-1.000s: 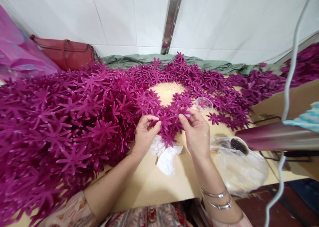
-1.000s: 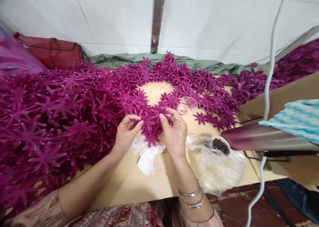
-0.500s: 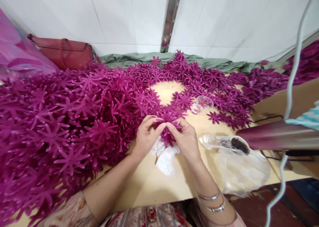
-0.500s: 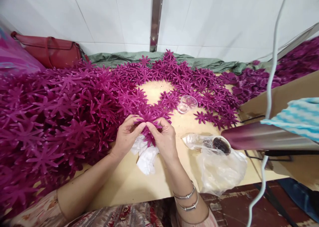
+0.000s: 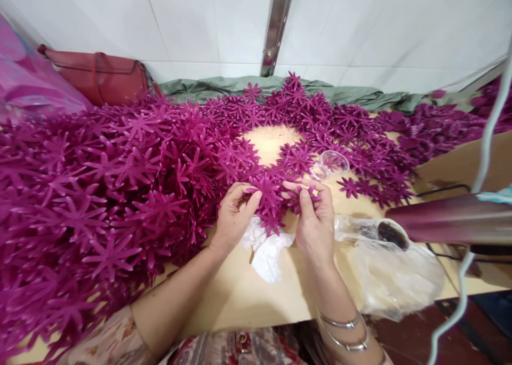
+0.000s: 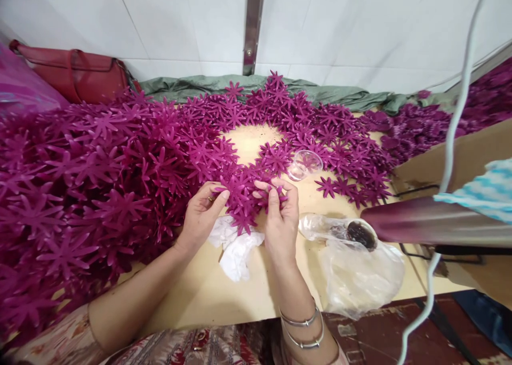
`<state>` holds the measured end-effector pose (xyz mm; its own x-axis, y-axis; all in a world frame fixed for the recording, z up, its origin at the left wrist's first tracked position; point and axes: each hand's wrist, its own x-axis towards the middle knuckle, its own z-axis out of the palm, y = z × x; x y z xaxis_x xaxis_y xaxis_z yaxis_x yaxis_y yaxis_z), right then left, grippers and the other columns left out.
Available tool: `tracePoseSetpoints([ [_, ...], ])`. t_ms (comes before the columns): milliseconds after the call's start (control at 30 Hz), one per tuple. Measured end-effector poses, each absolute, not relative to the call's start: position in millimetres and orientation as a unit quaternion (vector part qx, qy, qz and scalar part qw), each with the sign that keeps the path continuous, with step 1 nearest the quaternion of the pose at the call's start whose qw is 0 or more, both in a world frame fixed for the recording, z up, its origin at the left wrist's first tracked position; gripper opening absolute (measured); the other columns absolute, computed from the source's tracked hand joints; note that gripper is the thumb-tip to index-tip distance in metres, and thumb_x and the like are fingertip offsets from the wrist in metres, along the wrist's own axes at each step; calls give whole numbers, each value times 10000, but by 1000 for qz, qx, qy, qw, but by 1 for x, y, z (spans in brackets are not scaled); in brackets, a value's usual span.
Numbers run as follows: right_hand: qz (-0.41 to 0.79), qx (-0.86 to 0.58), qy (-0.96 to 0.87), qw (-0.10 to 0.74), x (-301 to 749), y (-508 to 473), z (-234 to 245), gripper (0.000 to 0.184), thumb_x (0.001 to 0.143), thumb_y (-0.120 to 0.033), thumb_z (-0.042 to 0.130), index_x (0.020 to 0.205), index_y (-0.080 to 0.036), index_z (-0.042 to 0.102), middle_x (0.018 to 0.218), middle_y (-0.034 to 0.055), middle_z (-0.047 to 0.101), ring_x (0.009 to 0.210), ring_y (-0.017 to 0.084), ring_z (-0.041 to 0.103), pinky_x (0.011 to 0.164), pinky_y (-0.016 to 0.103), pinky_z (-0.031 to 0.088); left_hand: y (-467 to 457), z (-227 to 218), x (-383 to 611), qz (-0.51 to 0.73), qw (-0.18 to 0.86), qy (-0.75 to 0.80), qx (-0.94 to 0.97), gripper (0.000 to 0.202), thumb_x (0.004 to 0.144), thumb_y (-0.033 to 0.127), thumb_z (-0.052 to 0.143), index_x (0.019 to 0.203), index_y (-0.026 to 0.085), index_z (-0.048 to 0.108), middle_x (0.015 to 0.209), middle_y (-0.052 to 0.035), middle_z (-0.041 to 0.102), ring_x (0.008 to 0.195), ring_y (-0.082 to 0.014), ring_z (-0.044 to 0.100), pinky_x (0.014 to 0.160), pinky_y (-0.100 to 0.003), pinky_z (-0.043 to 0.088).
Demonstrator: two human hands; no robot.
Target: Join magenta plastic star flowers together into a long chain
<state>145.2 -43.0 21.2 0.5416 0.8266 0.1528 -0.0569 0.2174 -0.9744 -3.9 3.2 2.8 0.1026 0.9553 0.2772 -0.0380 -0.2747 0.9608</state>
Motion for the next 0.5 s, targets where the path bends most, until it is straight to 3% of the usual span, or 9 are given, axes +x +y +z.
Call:
tracePoseSetpoints([
  [100, 322, -557, -412, 646, 144, -45, 25, 227, 1007, -411, 557, 1149, -268, 662, 1012, 24, 683, 869, 165, 624, 859, 329, 516, 1, 5, -3, 538, 443, 383, 607, 72, 915, 259, 682, 879, 197, 679, 949, -42, 646, 934, -167, 625, 890, -284, 487],
  [233, 324, -585, -467, 578, 142, -47, 30, 207, 908, -411, 704, 1034, -247, 721, 971, 28, 658, 908, 192, 609, 836, 329, 496, -1, 7, -2, 513, 442, 359, 643, 71, 917, 258, 691, 872, 203, 691, 930, -41, 658, 926, -168, 638, 870, -284, 503],
  [367, 272, -602, -488, 571, 144, -45, 30, 167, 894, -350, 716, 792, -223, 680, 845, 6, 600, 823, 177, 569, 793, 320, 464, -2, 10, -2, 501, 421, 371, 659, 54, 927, 238, 679, 925, 209, 724, 959, -48, 670, 958, -174, 645, 921, -306, 500],
  [500, 301, -607, -463, 571, 147, -45, 29, 230, 889, -388, 724, 761, -215, 645, 778, -11, 563, 738, 156, 520, 703, 294, 435, -2, 13, -3, 507, 411, 379, 656, 122, 945, 257, 662, 1030, 228, 744, 1042, -61, 682, 1030, -189, 638, 988, -335, 487],
])
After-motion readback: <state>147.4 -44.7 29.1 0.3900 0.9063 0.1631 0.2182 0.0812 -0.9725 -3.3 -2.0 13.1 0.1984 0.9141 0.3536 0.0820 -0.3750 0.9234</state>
